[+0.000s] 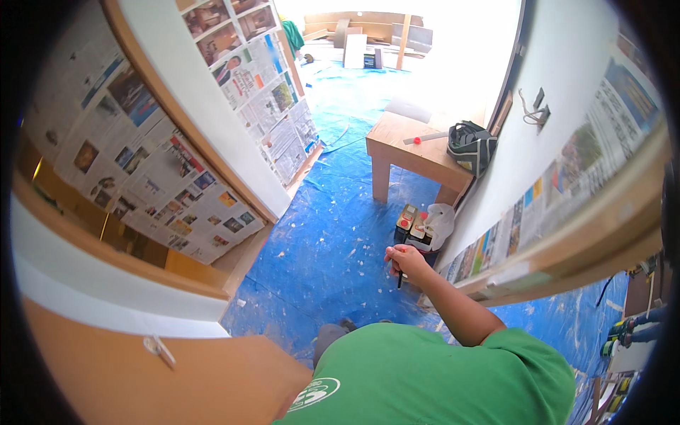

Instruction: The person measures and marks a large wooden board using a tape measure and pencil. They repeatedly extend the tape measure, align it along the board's edges, and make pencil marks at specific intervals.

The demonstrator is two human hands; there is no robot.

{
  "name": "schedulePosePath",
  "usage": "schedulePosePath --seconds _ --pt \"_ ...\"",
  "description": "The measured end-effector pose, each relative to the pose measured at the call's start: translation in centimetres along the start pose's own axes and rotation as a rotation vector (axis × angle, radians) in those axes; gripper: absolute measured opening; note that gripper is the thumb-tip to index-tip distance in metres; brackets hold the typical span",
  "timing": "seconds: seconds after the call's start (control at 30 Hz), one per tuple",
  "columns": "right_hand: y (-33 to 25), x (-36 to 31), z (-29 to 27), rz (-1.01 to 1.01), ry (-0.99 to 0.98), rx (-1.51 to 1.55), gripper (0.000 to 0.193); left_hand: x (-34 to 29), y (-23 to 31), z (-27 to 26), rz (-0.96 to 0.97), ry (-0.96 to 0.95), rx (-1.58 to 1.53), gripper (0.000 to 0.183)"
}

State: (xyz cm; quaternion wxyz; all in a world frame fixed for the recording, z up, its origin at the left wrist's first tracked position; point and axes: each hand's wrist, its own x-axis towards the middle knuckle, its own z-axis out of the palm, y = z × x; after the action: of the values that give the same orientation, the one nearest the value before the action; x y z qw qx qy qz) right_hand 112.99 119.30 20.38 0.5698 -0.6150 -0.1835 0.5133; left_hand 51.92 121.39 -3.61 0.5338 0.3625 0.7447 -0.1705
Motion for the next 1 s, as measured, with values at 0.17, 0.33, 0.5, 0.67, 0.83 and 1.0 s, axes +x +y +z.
schedulePosePath --seconds 0.17,0.33,0.5,0.67,0.83,1.0 --pt "1.2 11.8 -1.6 0.1 0.12 -0.383 0.03 3.0 12.4 -1.7 0.152 -0.076 0.03 0.065" --pt "11.3 18.5 -8.3 0.058 0.002 -1.432 0.019 7.7 27.5 -8.5 0.318 -0.135 0.162 0.067" --pt "12.0 19.1 -8.7 0.663 -0.134 -1.288 0.018 14.4 41.6 -20.9 0.422 -0.053 0.198 0.07" --pt "12.2 25.1 -8.9 0.71 0.163 -1.015 0.019 12.4 67.3 -25.5 0.668 -0.207 0.2 0.05" --pt "11.9 37.4 -11.0 0.528 -0.234 -1.316 0.022 10.2 83.7 -23.7 0.714 -0.179 0.328 0.048" --pt "2.2 49.4 -8.8 0.412 -0.458 -1.72 0.026 12.9 87.2 -25.6 0.348 -0.291 0.426 0.034"
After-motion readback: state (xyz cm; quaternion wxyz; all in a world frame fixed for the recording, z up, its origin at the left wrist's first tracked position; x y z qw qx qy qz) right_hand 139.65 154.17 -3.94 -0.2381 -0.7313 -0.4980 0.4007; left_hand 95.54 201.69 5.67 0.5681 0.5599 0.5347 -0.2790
